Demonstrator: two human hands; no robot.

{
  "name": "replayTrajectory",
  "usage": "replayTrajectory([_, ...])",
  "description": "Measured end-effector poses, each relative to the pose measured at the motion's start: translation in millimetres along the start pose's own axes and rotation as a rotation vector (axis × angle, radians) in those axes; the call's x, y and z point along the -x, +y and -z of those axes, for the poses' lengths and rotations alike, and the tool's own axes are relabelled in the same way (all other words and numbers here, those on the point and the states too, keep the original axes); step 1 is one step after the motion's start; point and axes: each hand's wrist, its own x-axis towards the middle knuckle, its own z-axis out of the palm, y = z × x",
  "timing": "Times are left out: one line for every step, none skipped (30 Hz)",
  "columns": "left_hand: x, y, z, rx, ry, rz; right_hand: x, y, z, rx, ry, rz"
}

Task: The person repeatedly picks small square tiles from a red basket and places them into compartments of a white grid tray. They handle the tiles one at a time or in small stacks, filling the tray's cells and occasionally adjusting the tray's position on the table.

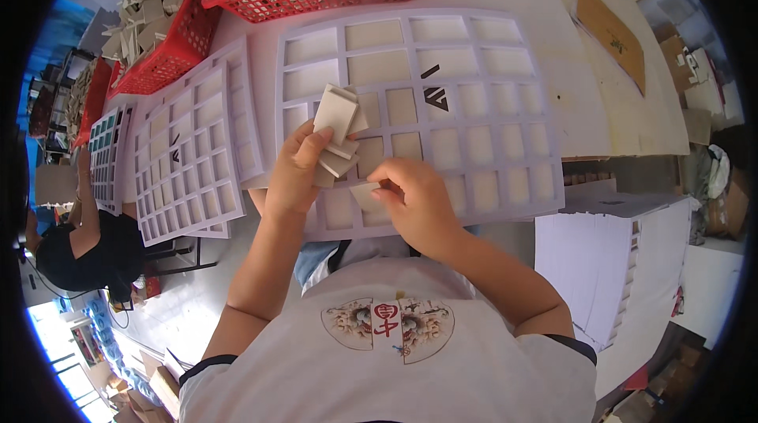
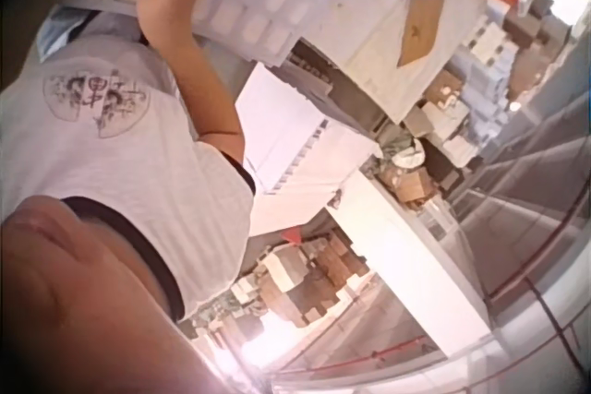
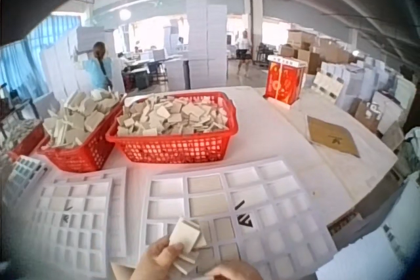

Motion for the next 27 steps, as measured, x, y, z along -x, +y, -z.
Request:
replayTrajectory([0.4, -0.1, -0.2, 0.017, -0.003, -0.005, 1.7, 3.7, -0.1, 0.036, -0.011, 0.032])
replayTrajectory([1.6, -0.9, 0.1, 0.036, -0.004, -0.008, 4.4, 10.5, 0.3, 0.072, -0.025, 0.062])
replayTrajectory([1.7, -1.4, 0.2, 0.056, -0.006, -0.012, 5.9, 15.1, 2.1, 0.109, -0.039, 0.092])
replayTrajectory([1.1, -0.9, -0.4, 0.063, -0.002, -0.009, 5.6, 15.5, 6.2, 0.26, -0.044, 0.212])
replayTrajectory([1.7, -0.2, -1.3, 0.07, 0.003, -0.004, 5.4, 14.1, 11.2, 0.409, -0.051, 0.332])
replayTrajectory([2.1, 0.1, -1.9, 0.077, 0.009, 0.0, 5.1, 12.4, 15.7, 0.558, -0.057, 0.451])
replayTrajectory([1.5, 0.0, -1.5, 0.074, 0.012, 0.004, 5.1, 10.3, 19.4, 0.577, -0.094, 0.471])
replayTrajectory([0.9, -0.2, -0.5, 0.071, 0.013, 0.01, 6.6, 7.6, 22.5, 0.595, -0.132, 0.488])
replayTrajectory([0.4, -0.2, 0.1, 0.068, 0.015, 0.017, 8.0, 6.7, 24.5, 0.613, -0.17, 0.505])
replayTrajectory([0.7, 0.7, -0.3, 0.062, 0.02, 0.015, 8.9, 8.3, 25.5, 0.576, -0.169, 0.48])
replayTrajectory([1.5, 1.7, -0.7, 0.057, 0.027, 0.014, 9.6, 11.4, 25.6, 0.539, -0.17, 0.455])
replayTrajectory([2.2, 2.5, -1.0, 0.052, 0.034, 0.013, 9.9, 14.1, 25.4, 0.502, -0.171, 0.429])
replayTrajectory([2.4, 2.8, -0.8, 0.052, 0.032, 0.004, 9.6, 16.2, 24.7, 0.503, -0.173, 0.437])
replayTrajectory([2.1, 2.0, -0.7, 0.054, 0.03, -0.002, 9.6, 18.5, 23.8, 0.504, -0.177, 0.441])
replayTrajectory([1.8, 1.2, -0.6, 0.055, 0.028, -0.008, 10.0, 20.0, 23.3, 0.505, -0.181, 0.446])
replayTrajectory([1.1, 0.5, -0.3, 0.061, 0.022, -0.006, 10.4, 19.1, 24.2, 0.517, -0.197, 0.436])
replayTrajectory([-0.4, 0.3, 0.4, 0.064, 0.017, -0.007, 9.8, 17.1, 25.6, 0.527, -0.212, 0.43])
replayTrajectory([-0.7, -0.4, 0.9, 0.068, 0.013, -0.009, 10.6, 16.1, 25.8, 0.537, -0.228, 0.424])
replayTrajectory([-0.1, -1.5, 0.9, 0.076, 0.016, -0.002, 15.1, 15.7, 24.0, 0.639, -0.233, 0.487])
replayTrajectory([-1.1, -1.0, 0.9, 0.082, 0.018, -0.002, 20.1, 14.2, 21.9, 0.744, -0.235, 0.555])
replayTrajectory([-1.5, -0.6, 0.9, 0.089, 0.02, -0.001, 24.2, 12.7, 20.0, 0.849, -0.235, 0.623])
replayTrajectory([-1.3, -0.5, 1.7, 0.099, 0.012, 0.0, 26.8, 11.2, 18.7, 0.821, -0.244, 0.592])
replayTrajectory([-1.4, -0.5, 2.4, 0.111, 0.001, 0.0, 28.8, 9.4, 18.4, 0.797, -0.252, 0.561])
replayTrajectory([-1.1, -0.3, 2.3, 0.123, -0.01, 0.0, 29.5, 8.0, 19.0, 0.773, -0.26, 0.529])
replayTrajectory([2.0, -0.1, -0.4, 0.113, -0.016, -0.009, 26.8, 8.3, 22.1, 0.653, -0.232, 0.514])
replayTrajectory([6.6, 0.3, -5.0, 0.097, -0.025, -0.02, 20.3, 10.3, 27.2, 0.533, -0.198, 0.5])
replayTrajectory([10.9, 0.2, -9.1, 0.082, -0.034, -0.03, 13.1, 11.3, 31.5, 0.412, -0.165, 0.486])
